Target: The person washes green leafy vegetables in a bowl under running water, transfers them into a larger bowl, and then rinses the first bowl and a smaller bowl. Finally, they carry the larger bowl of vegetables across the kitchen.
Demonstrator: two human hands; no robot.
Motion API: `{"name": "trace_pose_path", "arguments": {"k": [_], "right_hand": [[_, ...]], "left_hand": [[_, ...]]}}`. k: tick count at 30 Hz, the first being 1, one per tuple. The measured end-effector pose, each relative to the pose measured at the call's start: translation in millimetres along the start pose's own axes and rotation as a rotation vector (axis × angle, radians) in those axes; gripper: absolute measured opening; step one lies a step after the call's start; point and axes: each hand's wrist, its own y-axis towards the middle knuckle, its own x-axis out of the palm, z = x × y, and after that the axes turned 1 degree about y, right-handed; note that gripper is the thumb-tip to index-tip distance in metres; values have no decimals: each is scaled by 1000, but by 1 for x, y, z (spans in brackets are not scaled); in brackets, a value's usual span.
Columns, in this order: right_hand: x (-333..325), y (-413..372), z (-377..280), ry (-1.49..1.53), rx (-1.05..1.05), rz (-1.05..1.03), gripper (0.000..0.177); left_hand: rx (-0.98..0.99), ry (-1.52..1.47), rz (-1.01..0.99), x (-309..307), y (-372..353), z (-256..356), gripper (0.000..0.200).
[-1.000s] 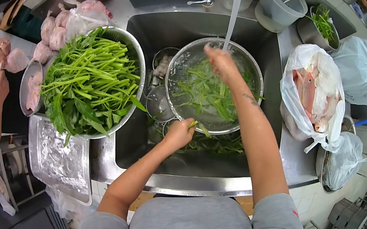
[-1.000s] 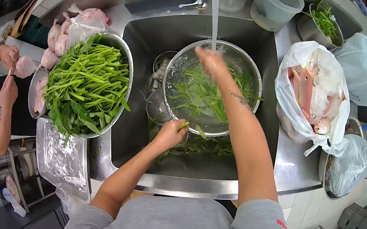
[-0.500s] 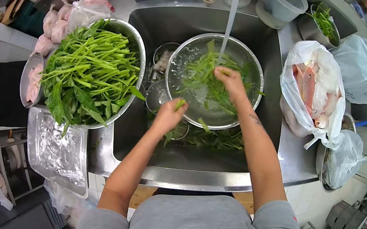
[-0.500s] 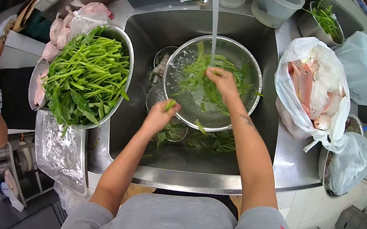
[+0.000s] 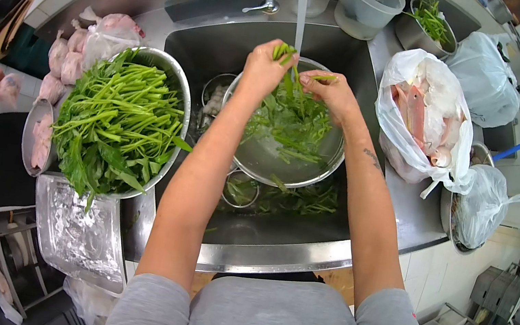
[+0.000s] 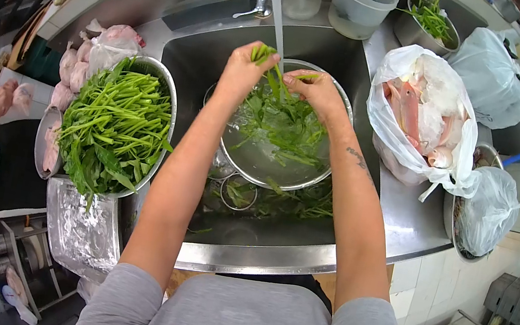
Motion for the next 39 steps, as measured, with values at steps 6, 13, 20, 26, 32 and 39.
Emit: {"name": "trace_pose_path", "arguments": {"k": [6, 13, 20, 26, 32, 39], "right_hand": [[-32, 2, 14, -468, -25, 162, 28], [-43, -8, 11, -177, 25, 317, 37], [-16, 16, -3, 146, 152, 32, 53], [-5, 36, -15, 433, 69, -314, 63], [15, 28, 5, 824, 96, -237, 102], [46, -19, 163, -496, 26, -262, 25]], "left_hand": [[-100, 30, -270, -9, 32, 8, 25], [-5, 781, -688, -13, 22, 15, 40], [134, 355, -374, 16, 22, 27, 41], [0, -254, -473, 9, 32, 16, 22], [168, 284, -393, 17, 36, -5, 14], [91, 137, -236, 11, 20, -3, 26]]}}
